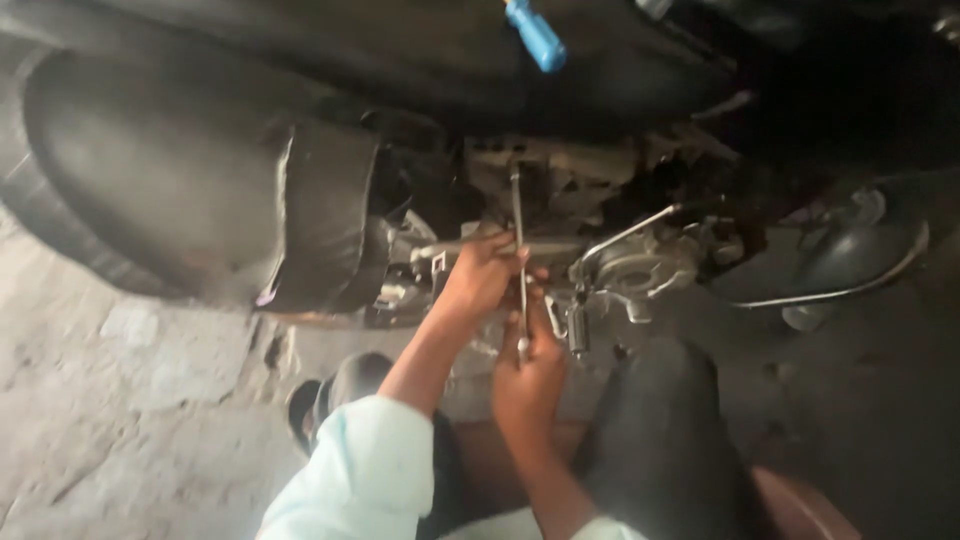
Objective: The person sits on a chair beside a scooter and uses a T-handle socket wrench to loosen and tighten bolts on the scooter's underbody near the footrest area. The person then stands up, picks up a black plastic footrest panel from the floor, and works on the panel and mounting area by hand.
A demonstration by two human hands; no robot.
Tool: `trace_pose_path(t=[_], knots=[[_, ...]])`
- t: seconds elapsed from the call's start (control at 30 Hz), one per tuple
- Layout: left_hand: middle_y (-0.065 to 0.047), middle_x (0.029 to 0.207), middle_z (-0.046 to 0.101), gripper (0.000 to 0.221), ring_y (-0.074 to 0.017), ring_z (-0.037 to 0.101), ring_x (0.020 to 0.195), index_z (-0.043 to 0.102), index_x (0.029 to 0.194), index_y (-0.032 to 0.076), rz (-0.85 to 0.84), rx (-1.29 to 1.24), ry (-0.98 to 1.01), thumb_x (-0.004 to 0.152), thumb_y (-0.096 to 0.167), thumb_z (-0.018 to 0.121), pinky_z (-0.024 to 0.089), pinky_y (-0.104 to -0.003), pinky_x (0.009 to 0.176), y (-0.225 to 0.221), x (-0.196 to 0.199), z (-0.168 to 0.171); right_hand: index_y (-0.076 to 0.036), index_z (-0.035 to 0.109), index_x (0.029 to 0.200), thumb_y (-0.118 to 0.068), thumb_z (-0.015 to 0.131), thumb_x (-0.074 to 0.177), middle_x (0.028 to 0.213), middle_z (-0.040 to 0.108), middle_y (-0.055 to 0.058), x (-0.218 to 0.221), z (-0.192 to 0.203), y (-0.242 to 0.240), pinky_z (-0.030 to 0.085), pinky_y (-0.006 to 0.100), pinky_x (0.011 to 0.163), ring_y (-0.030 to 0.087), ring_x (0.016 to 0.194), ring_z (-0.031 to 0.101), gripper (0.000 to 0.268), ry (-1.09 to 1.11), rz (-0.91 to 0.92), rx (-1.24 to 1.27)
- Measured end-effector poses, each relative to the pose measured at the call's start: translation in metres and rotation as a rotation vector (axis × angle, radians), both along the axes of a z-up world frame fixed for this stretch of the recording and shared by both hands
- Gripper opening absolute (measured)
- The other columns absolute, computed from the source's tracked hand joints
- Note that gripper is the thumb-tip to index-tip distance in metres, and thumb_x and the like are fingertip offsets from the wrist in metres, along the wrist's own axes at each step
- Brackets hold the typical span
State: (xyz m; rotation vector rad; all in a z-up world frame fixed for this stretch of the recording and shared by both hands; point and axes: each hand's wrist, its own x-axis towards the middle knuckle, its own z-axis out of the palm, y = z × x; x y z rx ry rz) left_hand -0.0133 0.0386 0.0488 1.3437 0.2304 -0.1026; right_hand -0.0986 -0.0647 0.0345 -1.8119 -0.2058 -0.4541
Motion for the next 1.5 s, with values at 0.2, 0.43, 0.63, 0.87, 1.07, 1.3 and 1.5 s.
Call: trace_pose_path(t=[0.2, 0.43, 0.63, 0.87, 1.07, 1.3, 1.5], knots=[[-0.013, 0.097, 0.078, 0.046, -0.0199, 0.074, 0.076, 0.051, 0.143, 0.002, 0.009, -0.03, 0.009, 0.102, 0.021, 0.058, 0.059, -0.032, 0.056, 0.001, 0.011, -0.013, -0.002, 0.06, 0.141, -0.016, 0.055, 0.104, 0.116, 0.075, 0.023, 0.002, -0.006, -0.002, 0.056, 0.038, 0.083, 0.03, 0.098, 0.077, 0.04, 0.065, 0.024, 0.009], [-0.005, 0.094, 0.077, 0.052, -0.0161, 0.071, 0.075, 0.051, 0.148, 0.005, -0.041, 0.058, 0.047, 0.101, 0.026, 0.056, 0.052, -0.031, 0.048, 0.002, 0.007, -0.008, -0.001, 0.065, 0.128, -0.014, 0.053, 0.102, 0.101, 0.076, 0.022, -0.002, -0.002, 0.001, 0.055, 0.041, 0.077, 0.034, 0.087, 0.076, 0.031, 0.108, 0.04, 0.014], [-0.006, 0.096, 0.077, 0.059, -0.0156, 0.071, 0.076, 0.035, 0.155, 0.01, -0.017, 0.071, 0.035, 0.102, 0.026, 0.056, 0.05, -0.03, 0.051, 0.0, 0.004, -0.008, -0.003, 0.065, 0.129, -0.014, 0.053, 0.103, 0.103, 0.076, 0.021, -0.001, -0.002, -0.001, 0.055, 0.042, 0.081, 0.034, 0.091, 0.075, 0.03, 0.032, 0.037, 0.032], [-0.014, 0.095, 0.075, 0.051, -0.0213, 0.069, 0.072, 0.04, 0.148, 0.008, 0.04, -0.005, 0.024, 0.101, 0.019, 0.057, 0.051, -0.038, 0.054, -0.008, 0.022, -0.036, -0.004, 0.067, 0.128, -0.016, 0.055, 0.104, 0.104, 0.076, 0.02, 0.003, -0.019, -0.005, 0.056, 0.043, 0.08, 0.034, 0.094, 0.076, 0.03, 0.039, 0.015, 0.019], [-0.015, 0.097, 0.077, 0.032, -0.0208, 0.076, 0.08, 0.058, 0.126, -0.008, 0.048, 0.035, -0.168, 0.107, 0.017, 0.053, 0.061, -0.033, 0.063, -0.006, 0.024, -0.034, -0.013, 0.061, 0.143, -0.02, 0.053, 0.102, 0.095, 0.075, 0.022, 0.003, 0.006, -0.003, 0.055, 0.044, 0.075, 0.035, 0.084, 0.075, 0.041, 0.216, -0.011, -0.069], [-0.01, 0.094, 0.077, 0.034, -0.0163, 0.071, 0.072, 0.059, 0.136, 0.006, 0.021, 0.041, -0.06, 0.106, 0.021, 0.053, 0.054, -0.029, 0.055, -0.003, 0.021, -0.053, -0.006, 0.059, 0.14, -0.014, 0.055, 0.101, 0.117, 0.074, 0.022, 0.001, -0.012, -0.003, 0.056, 0.041, 0.084, 0.034, 0.104, 0.075, 0.039, -0.002, 0.037, 0.021], [-0.009, 0.094, 0.075, 0.039, -0.0174, 0.069, 0.071, 0.052, 0.142, 0.014, 0.025, 0.0, 0.015, 0.104, 0.022, 0.054, 0.051, -0.031, 0.051, -0.005, 0.006, -0.019, -0.008, 0.062, 0.14, -0.014, 0.057, 0.098, 0.116, 0.074, 0.021, 0.009, -0.02, 0.002, 0.057, 0.042, 0.079, 0.035, 0.1, 0.074, 0.043, 0.022, -0.039, -0.039]])
